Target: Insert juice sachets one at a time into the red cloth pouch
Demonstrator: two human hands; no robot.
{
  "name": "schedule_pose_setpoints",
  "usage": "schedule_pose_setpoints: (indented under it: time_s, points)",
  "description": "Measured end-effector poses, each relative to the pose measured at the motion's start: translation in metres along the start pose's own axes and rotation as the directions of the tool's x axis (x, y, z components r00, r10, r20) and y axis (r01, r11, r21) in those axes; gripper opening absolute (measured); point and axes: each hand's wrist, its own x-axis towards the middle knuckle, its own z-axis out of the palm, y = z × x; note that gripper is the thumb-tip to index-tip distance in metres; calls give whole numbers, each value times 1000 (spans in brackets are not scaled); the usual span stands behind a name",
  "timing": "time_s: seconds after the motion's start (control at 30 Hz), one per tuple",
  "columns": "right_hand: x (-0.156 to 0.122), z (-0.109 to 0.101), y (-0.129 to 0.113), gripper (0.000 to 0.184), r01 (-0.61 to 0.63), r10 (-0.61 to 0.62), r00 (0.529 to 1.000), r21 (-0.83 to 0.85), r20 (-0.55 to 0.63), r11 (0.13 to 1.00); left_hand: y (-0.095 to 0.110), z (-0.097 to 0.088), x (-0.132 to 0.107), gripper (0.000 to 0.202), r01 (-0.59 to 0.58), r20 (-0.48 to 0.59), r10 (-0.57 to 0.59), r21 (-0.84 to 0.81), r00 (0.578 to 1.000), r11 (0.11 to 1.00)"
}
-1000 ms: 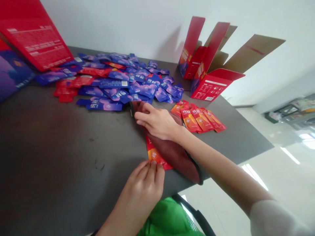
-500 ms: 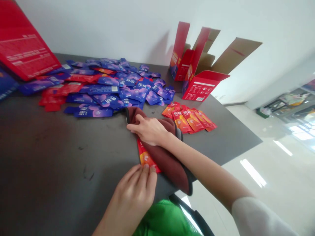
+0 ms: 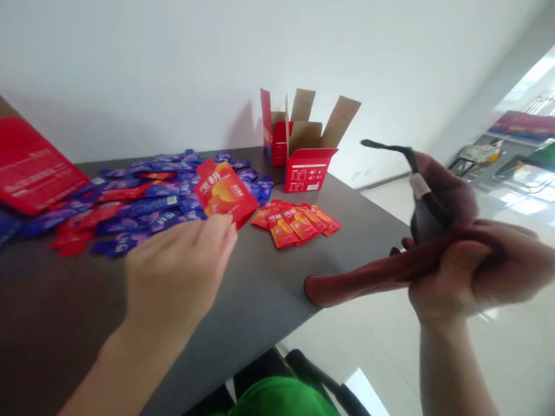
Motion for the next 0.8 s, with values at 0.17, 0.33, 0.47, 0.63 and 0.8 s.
schedule_pose_setpoints:
  time_s: [0.17,0.33,0.47,0.63,0.8]
  points:
    - [-32,-21,27,23,-174,76,896,-188,-438,967,70,66,62,24,-161,370,148,4,917,987]
    - [-57,-23,46,10,-242,-102,678,-352,-728,904,127,115,68,17,-211,522,223,-83,823,974]
    - [-61,-21,49,14,-202,-128,699,-367,-703,908,145,123,64,22,-220,608,257,-138,751,966]
    - [-65,-18,50,14,-206,-121,715,-372,-688,905,148,117,64,20,-210,643,273,-175,715,962]
    - [-67,-13,50,22,-227,-85,730,-359,-678,905,146,114,59,24,-146,659,215,-158,721,977]
